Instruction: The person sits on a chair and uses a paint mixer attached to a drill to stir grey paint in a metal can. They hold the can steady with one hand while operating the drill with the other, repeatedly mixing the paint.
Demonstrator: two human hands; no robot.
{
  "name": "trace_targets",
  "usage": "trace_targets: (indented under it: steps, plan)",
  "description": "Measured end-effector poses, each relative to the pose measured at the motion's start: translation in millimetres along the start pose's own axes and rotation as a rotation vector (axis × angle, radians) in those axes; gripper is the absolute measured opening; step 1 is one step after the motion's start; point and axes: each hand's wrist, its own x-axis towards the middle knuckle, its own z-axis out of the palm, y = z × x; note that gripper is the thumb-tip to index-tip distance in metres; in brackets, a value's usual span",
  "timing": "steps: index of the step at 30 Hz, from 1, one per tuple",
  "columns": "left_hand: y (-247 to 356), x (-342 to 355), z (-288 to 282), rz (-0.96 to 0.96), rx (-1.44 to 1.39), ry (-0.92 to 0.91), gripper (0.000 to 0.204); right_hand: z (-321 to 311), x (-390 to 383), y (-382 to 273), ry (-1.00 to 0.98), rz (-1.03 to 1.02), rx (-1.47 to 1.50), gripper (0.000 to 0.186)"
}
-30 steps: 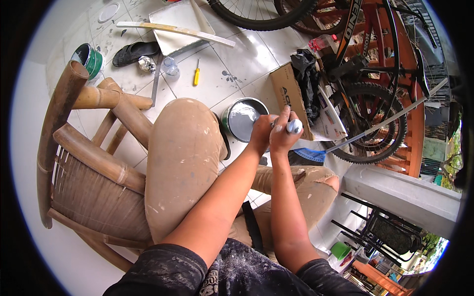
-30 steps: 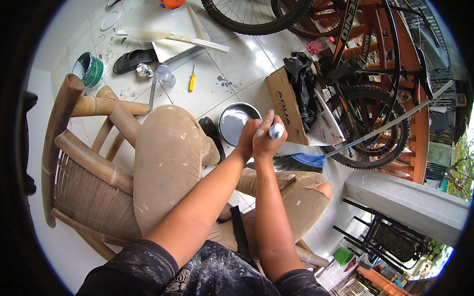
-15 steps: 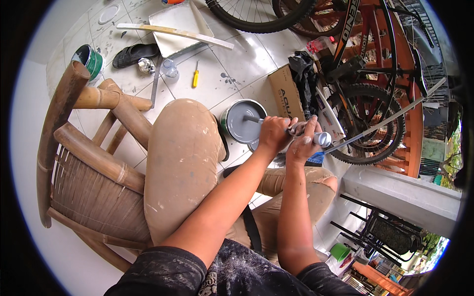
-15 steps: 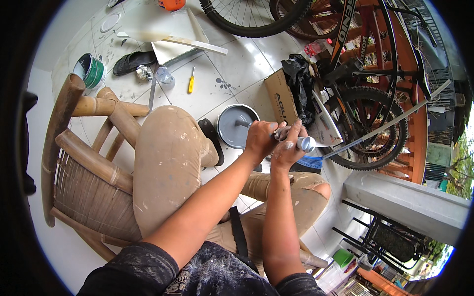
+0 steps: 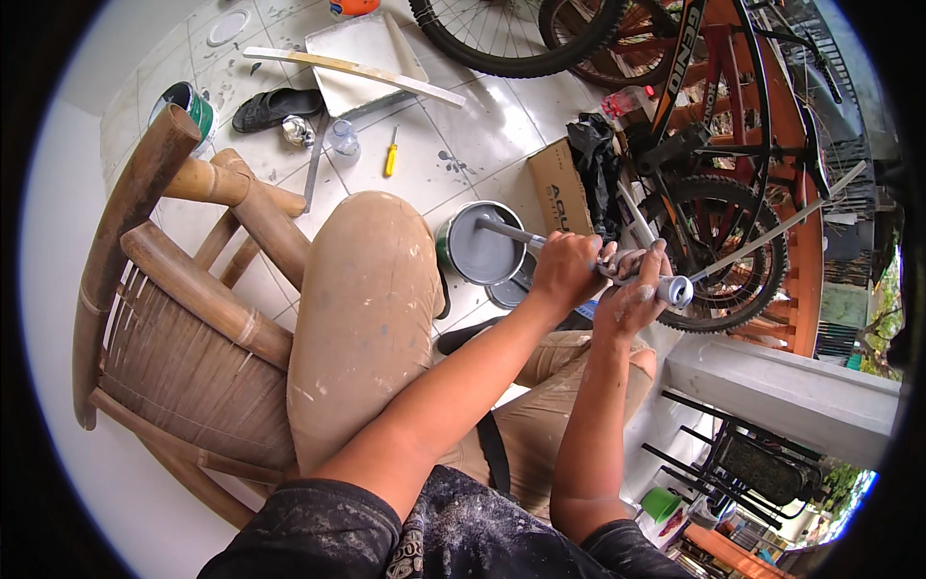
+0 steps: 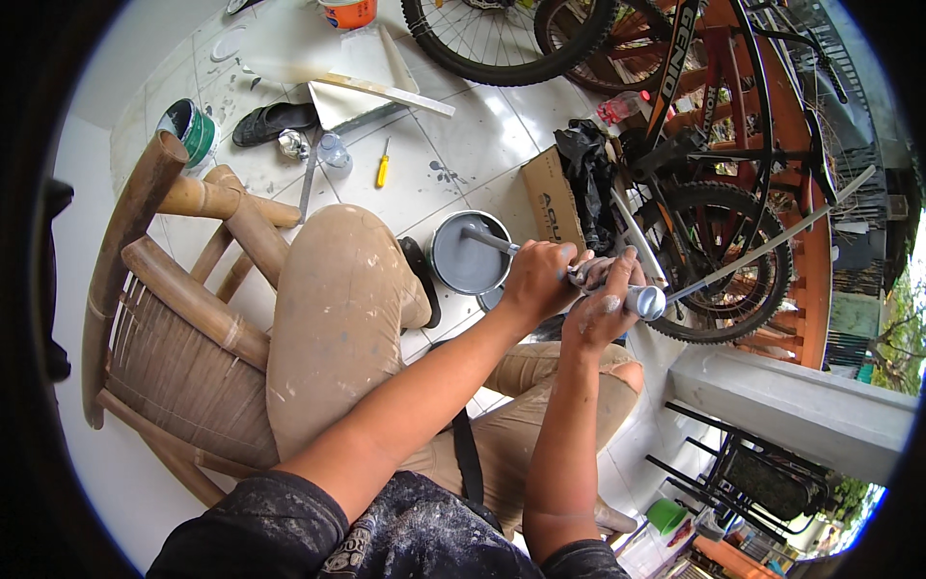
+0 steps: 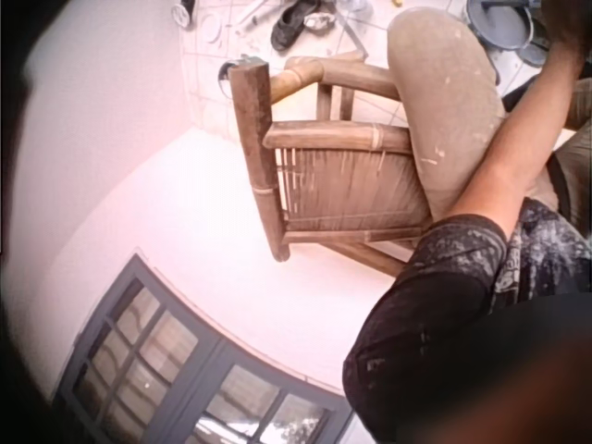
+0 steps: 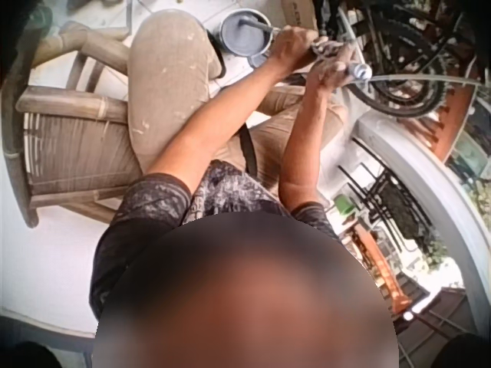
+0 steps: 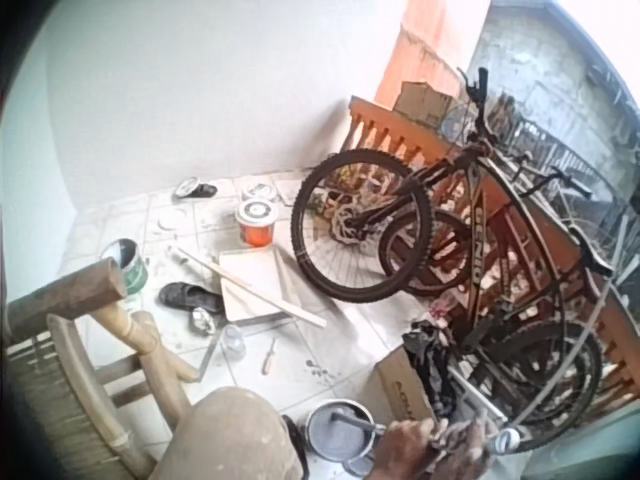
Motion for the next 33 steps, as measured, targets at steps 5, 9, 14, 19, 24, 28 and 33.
trace_targets:
  steps: [5, 9, 14, 19, 24, 28, 33]
  plan:
    - [3, -4, 2, -0.057, -0.103, -0.083, 0.032, 3, -1, -7, -0.028, -0.006, -0.199, 0.038]
    - [8, -10, -2, -0.141, -0.019, -0.137, 0.029, 3, 3, -11, 0.018, 0.068, -0.173, 0.038]
    - [12, 1, -13, -0.094, 0.045, -0.076, 0.032, 0, 6, -12, 0.003, 0.114, 0.106, 0.036]
    - [10, 5, -11, -0.104, -0.078, -0.031, 0.035, -1, -1, -8, -0.144, -0.039, -0.129, 0.04]
    - [9, -11, -5, -0.2, -0.208, -0.13, 0.03, -4, -6, -4, -0.102, -0.069, -0.3, 0.036]
    - [10, -19, -2, -0.246, -0.084, -0.192, 0.023, -11, -4, -3, -0.025, 0.057, -0.238, 0.031]
    - [2, -20, 2, -0.201, 0.066, -0.26, 0.022, -17, -5, -3, 0.121, 0.221, 0.001, 0.032]
